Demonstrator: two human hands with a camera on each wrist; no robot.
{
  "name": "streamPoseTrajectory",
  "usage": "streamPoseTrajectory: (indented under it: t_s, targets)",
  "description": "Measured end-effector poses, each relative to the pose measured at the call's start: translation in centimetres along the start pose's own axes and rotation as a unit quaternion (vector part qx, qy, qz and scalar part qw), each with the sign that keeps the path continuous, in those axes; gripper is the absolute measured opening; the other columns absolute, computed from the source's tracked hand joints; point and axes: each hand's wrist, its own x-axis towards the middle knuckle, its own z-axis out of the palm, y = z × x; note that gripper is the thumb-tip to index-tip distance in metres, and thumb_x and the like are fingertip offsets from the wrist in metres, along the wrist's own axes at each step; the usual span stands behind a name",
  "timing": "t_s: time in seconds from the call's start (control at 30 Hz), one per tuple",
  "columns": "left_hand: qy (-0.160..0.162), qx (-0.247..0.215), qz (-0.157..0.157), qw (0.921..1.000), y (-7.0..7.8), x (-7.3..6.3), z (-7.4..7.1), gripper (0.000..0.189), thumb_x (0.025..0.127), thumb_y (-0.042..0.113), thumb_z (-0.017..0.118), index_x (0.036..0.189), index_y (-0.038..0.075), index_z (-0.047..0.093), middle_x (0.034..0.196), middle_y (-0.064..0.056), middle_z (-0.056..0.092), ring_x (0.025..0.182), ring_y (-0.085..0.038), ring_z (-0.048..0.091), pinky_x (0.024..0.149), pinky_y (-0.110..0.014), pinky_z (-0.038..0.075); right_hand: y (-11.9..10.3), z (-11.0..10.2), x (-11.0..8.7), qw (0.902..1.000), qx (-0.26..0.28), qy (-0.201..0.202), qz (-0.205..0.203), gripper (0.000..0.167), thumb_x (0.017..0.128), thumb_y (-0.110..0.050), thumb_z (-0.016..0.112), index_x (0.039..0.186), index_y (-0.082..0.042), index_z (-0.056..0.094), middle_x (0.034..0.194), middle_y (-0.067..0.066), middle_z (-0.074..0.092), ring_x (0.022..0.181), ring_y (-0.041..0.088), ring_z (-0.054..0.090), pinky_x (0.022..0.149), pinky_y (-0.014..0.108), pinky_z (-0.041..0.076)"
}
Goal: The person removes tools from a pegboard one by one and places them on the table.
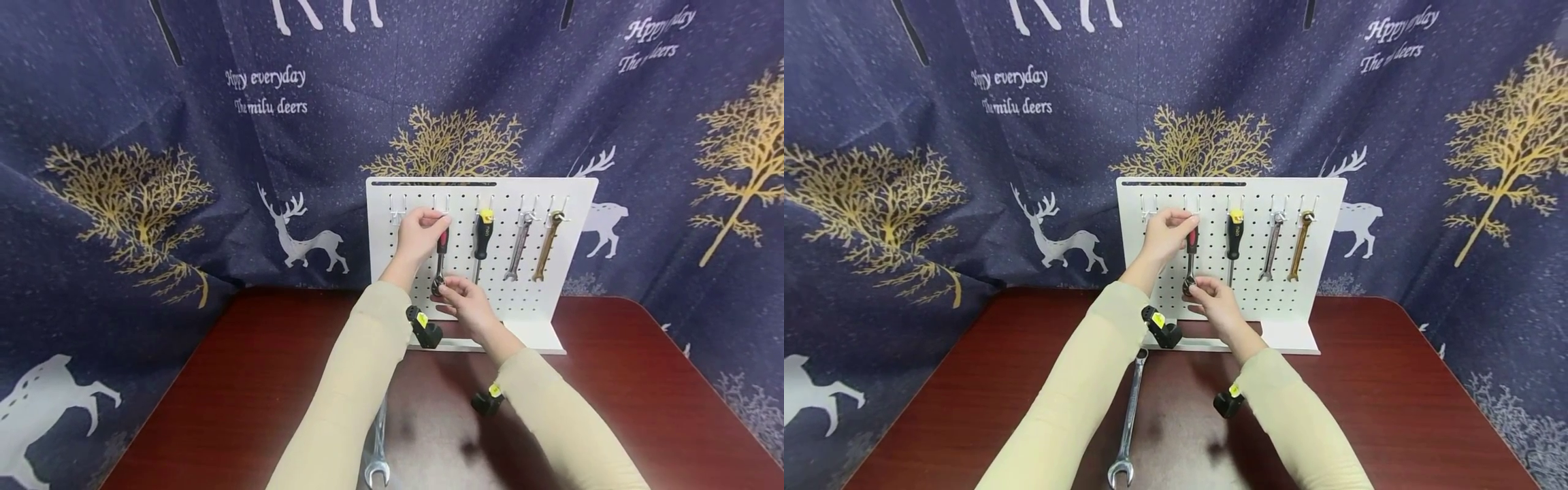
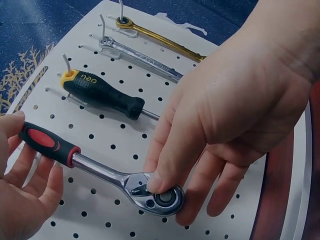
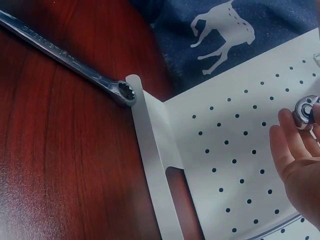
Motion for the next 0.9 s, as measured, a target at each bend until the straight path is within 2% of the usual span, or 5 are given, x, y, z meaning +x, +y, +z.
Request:
streamPoseTrajectory:
  t_s: [0.13,0.3,0.47,0.73,0.9]
  targets:
    - [0.008,-0.005,-0.001,0.9999,-0.1,-0.1,0.1,0.023,0.086,0.025,0.070,0.100,0.009,0.065,0.095,-0.005,0.063,0.083,-0.012,0.056,0.067,-0.021,0.047,-0.2,-0.2,-0.4,0.9999,-0.016,-0.005,0.000,0.027,0.096,-0.008,0.052,0.117,0.007,0.049,0.091,-0.007,0.064,0.085,0.011,0.069,0.085,0.035,0.057]
    - [0.013,-0.015,0.000,0.9998,-0.1,-0.1,0.2,0.021,0.085,0.024,0.071,0.099,0.008,0.065,0.088,0.000,0.060,0.078,-0.009,0.054,0.063,-0.019,0.044,-0.6,-0.2,-0.8,0.9996,-0.025,-0.013,-0.003,0.031,0.096,-0.009,0.053,0.120,0.010,0.048,0.091,-0.007,0.065,0.087,0.012,0.069,0.087,0.038,0.056]
    - [0.016,-0.023,-0.006,0.9996,0.0,-0.2,0.1,0.020,0.084,0.022,0.071,0.097,0.008,0.066,0.082,0.004,0.057,0.074,-0.008,0.052,0.062,-0.019,0.042,-0.9,-0.2,-1.2,0.9996,-0.022,-0.017,0.000,0.029,0.095,-0.009,0.053,0.119,0.009,0.049,0.089,-0.009,0.065,0.086,0.012,0.069,0.087,0.038,0.056]
    - [0.017,-0.030,-0.002,0.9994,0.5,-0.6,0.0,0.020,0.084,0.022,0.071,0.097,0.008,0.066,0.082,0.004,0.059,0.072,-0.008,0.051,0.061,-0.019,0.041,-1.5,-0.4,-1.8,0.9994,-0.029,-0.016,-0.003,0.029,0.095,-0.009,0.053,0.118,0.008,0.049,0.091,-0.009,0.066,0.083,0.010,0.069,0.084,0.035,0.057]
    - [0.006,-0.036,0.005,0.9993,0.4,-0.9,-0.3,0.022,0.084,0.023,0.071,0.099,0.008,0.066,0.087,0.000,0.061,0.069,-0.007,0.050,0.058,-0.016,0.044,-1.5,-0.5,-2.0,0.9991,-0.033,-0.024,-0.002,0.029,0.094,-0.010,0.055,0.117,0.007,0.051,0.095,-0.007,0.065,0.084,0.010,0.069,0.083,0.034,0.057]
